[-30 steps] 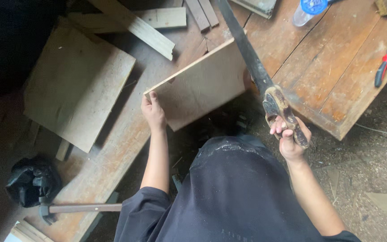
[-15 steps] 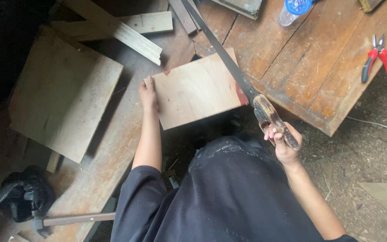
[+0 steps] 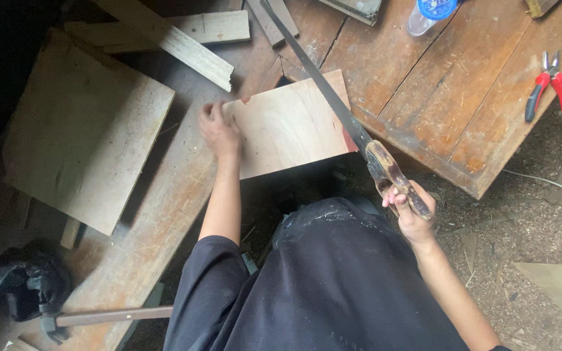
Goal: The person uses a hand saw to cut a rectangular wooden board and a thin wooden strip on a workbench. After cutting, the person moves the cut pieces aside and retrieves a longer wooden plank from a shelf.
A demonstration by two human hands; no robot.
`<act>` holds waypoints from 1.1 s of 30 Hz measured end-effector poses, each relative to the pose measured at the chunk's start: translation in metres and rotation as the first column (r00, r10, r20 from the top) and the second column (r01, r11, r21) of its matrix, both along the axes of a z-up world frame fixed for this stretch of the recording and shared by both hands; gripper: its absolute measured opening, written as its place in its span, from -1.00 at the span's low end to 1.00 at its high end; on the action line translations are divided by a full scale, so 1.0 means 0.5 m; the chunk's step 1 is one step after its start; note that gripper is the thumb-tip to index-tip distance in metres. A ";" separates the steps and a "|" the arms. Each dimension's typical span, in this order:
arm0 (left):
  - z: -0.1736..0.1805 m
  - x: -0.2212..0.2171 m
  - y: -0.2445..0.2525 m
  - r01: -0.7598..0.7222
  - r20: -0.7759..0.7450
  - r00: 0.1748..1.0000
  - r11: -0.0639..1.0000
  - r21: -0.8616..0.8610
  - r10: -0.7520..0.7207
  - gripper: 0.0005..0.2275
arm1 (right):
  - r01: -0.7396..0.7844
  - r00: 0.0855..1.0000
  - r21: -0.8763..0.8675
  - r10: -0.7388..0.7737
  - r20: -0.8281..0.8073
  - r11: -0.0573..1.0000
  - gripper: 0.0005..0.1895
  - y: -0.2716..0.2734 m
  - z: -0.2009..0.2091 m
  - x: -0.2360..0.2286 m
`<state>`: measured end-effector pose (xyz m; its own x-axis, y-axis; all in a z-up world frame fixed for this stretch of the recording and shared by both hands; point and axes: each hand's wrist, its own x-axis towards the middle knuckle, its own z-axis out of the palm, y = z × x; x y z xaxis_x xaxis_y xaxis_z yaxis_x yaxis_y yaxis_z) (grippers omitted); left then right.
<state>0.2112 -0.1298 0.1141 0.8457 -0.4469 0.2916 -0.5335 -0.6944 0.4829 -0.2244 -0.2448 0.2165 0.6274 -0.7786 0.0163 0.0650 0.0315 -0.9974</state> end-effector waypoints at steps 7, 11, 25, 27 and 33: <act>-0.053 -0.018 -0.087 0.341 -0.020 0.939 0.926 0.159 -0.342 -0.63 | -0.104 0.993 0.002 0.104 -0.055 0.995 -0.58 0.005 -0.001 0.033; -0.067 -0.016 -0.130 0.389 -0.027 0.919 0.893 0.228 -0.394 -0.50 | -0.110 0.991 0.003 0.110 -0.074 0.994 -0.60 0.015 0.015 0.059; -0.032 -0.031 -0.109 0.369 -0.090 0.929 0.873 0.320 -0.359 -0.51 | -0.020 0.965 -0.096 -0.006 -0.261 0.995 -0.70 0.084 -0.085 0.139; -0.036 -0.031 -0.109 0.365 -0.083 0.930 0.877 0.312 -0.357 -0.50 | -0.013 0.958 -0.189 -0.042 -0.283 0.982 -0.68 0.094 -0.096 0.144; -0.047 -0.031 -0.137 0.349 -0.088 0.936 0.867 0.356 -0.340 -0.53 | 0.000 0.958 -0.236 -0.068 -0.278 0.972 -0.67 0.108 -0.101 0.158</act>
<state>0.1958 -0.1981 0.0905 0.6230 -0.7813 0.0373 -0.7630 -0.5965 0.2489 -0.1453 -0.1908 0.1662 0.6058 -0.7953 0.0250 -0.2229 -0.1997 -0.9542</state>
